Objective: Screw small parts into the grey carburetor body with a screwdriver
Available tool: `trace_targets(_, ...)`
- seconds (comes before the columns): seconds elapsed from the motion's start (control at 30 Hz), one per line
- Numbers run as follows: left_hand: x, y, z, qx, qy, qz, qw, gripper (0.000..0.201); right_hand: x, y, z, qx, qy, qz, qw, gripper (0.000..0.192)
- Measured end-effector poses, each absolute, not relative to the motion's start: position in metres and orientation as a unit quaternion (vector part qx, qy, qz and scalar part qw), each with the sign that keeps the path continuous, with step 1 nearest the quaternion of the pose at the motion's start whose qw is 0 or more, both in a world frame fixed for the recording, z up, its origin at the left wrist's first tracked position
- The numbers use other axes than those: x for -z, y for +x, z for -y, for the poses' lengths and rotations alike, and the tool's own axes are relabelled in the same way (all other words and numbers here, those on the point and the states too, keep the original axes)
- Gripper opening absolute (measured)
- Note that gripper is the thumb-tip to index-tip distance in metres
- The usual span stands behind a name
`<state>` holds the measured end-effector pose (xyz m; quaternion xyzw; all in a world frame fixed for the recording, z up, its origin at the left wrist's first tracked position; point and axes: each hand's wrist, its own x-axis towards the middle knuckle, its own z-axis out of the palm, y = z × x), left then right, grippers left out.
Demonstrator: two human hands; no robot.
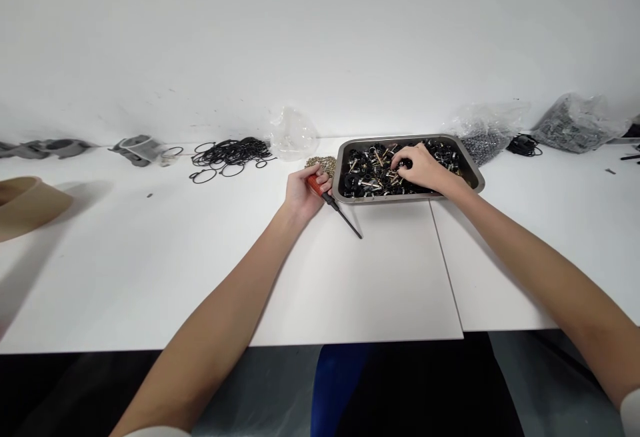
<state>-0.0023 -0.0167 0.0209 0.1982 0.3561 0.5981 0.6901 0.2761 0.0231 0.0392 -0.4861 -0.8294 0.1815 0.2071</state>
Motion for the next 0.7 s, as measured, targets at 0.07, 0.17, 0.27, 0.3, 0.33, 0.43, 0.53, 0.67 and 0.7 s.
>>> trace_targets(0.07,-0.0209,-0.0022,0.0168,-0.598,0.198,-0.357,0.689,0.027,-0.0399,0.2765,-0.0236,-0.177,-0.484,0.836,0.191,0.024)
trace_targets(0.17,-0.0214,-0.0017,0.0176,-0.597,0.203,-0.36,0.688,0.027,-0.0422,0.2766,-0.0231,-0.173,-0.478,0.845,0.162,0.022)
trace_targets(0.27,-0.0222,-0.001,0.0188,-0.597,0.205,-0.362,0.686,0.027,-0.0427,0.2764,-0.0234,-0.164,-0.478,0.85,0.146,0.023)
trace_targets(0.3,-0.0226,-0.0008,0.0192,-0.598,0.204,-0.363,0.685,0.027,-0.0421,0.2763,-0.0239,-0.16,-0.481,0.85,0.146,0.022)
trace_targets(0.33,-0.0229,-0.0005,0.0195,-0.599,0.202,-0.363,0.684,0.027,-0.0413,0.2761,-0.0245,-0.156,-0.484,0.849,0.146,0.021)
trace_targets(0.43,-0.0241,0.0002,0.02,-0.599,0.197,-0.366,0.684,0.026,-0.0385,0.2754,-0.0266,-0.147,-0.49,0.846,0.152,0.018)
trace_targets(0.53,-0.0251,0.0008,0.0203,-0.599,0.196,-0.368,0.684,0.026,-0.0366,0.2749,-0.0276,-0.149,-0.493,0.841,0.164,0.017)
trace_targets(0.67,-0.0251,0.0009,0.0204,-0.6,0.197,-0.366,0.684,0.027,-0.036,0.2753,-0.0276,-0.158,-0.497,0.836,0.17,0.017)
trace_targets(0.7,-0.0248,0.0008,0.0203,-0.599,0.197,-0.366,0.684,0.027,-0.0359,0.2756,-0.0276,-0.159,-0.498,0.835,0.171,0.017)
